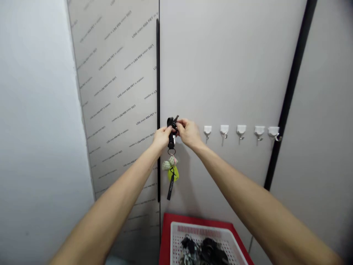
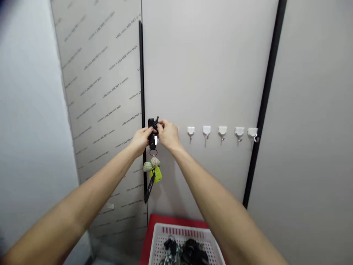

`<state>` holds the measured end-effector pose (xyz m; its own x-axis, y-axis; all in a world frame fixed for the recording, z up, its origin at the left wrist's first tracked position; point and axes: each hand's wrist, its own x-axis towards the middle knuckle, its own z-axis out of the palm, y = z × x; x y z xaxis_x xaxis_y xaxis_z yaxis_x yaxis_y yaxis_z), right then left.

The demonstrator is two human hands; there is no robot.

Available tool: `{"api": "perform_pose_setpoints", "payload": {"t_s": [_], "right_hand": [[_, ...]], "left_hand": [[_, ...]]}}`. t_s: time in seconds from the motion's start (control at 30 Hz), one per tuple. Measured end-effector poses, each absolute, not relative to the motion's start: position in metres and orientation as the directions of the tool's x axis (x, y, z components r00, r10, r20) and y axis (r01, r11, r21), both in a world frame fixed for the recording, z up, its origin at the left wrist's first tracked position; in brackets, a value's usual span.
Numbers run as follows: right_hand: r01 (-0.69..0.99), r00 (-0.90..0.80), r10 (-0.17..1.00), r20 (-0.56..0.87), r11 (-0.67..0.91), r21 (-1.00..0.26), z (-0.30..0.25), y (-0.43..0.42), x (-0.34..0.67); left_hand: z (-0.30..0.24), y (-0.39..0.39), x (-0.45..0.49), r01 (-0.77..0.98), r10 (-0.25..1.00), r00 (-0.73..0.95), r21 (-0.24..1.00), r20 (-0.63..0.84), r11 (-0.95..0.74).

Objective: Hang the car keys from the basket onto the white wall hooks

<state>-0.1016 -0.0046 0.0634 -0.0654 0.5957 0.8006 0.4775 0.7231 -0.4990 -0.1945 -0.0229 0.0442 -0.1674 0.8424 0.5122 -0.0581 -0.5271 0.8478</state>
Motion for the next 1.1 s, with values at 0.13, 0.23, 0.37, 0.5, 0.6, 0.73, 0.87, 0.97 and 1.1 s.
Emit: {"api": "perform_pose_setpoints", "payload": {"t_s": [0.13,0.23,0.37,0.5,0.6,0.73,0.87,0.97,1.1], "right_hand": [[0.276,-0.090,0.733,0.674,0.669,-0.690,0.028,-0.022,-0.073],[0.259,-0.164,0.848,0.505,0.531,-0.807,-0.025,-0.039,-0.042],[0.423,-0.345,0.882,0.321,0.451,-0.786,-0.101,-0.062,-0.005],[0.615,-0.351,0.907,0.234,0.411,-0.672,-0.155,-0.074,0.021],[0.694,-0.327,0.923,0.202,0.379,-0.612,-0.177,-0.079,0.033],[0.731,-0.344,0.917,0.200,0.395,-0.556,-0.194,-0.083,0.041],[0.755,-0.372,0.915,0.158,0.397,-0.521,-0.208,-0.087,0.046],[0.758,-0.429,0.899,0.087,0.411,-0.507,-0.217,-0.090,0.050],[0.690,-0.492,0.870,0.024,0.406,-0.600,-0.204,-0.083,0.046]], "left_hand": [[0.014,-0.042,-0.186,-0.124,0.889,-0.076,0.881,0.451,-0.457],[-0.022,-0.057,-0.184,-0.213,0.920,-0.066,0.896,0.385,-0.390],[-0.072,-0.066,-0.180,-0.307,0.951,-0.126,0.900,0.283,-0.309],[-0.112,-0.066,-0.164,-0.328,0.958,-0.162,0.903,0.235,-0.277],[-0.132,-0.068,-0.152,-0.284,0.969,-0.127,0.928,0.211,-0.239],[-0.150,-0.073,-0.146,-0.213,0.987,-0.052,0.964,0.155,-0.163],[-0.174,-0.081,-0.149,-0.085,0.996,0.014,0.992,0.091,-0.090],[-0.193,-0.089,-0.155,0.049,0.991,0.128,0.998,0.026,-0.032],[-0.189,-0.093,-0.160,0.091,0.972,0.236,0.996,-0.004,-0.019]]}}
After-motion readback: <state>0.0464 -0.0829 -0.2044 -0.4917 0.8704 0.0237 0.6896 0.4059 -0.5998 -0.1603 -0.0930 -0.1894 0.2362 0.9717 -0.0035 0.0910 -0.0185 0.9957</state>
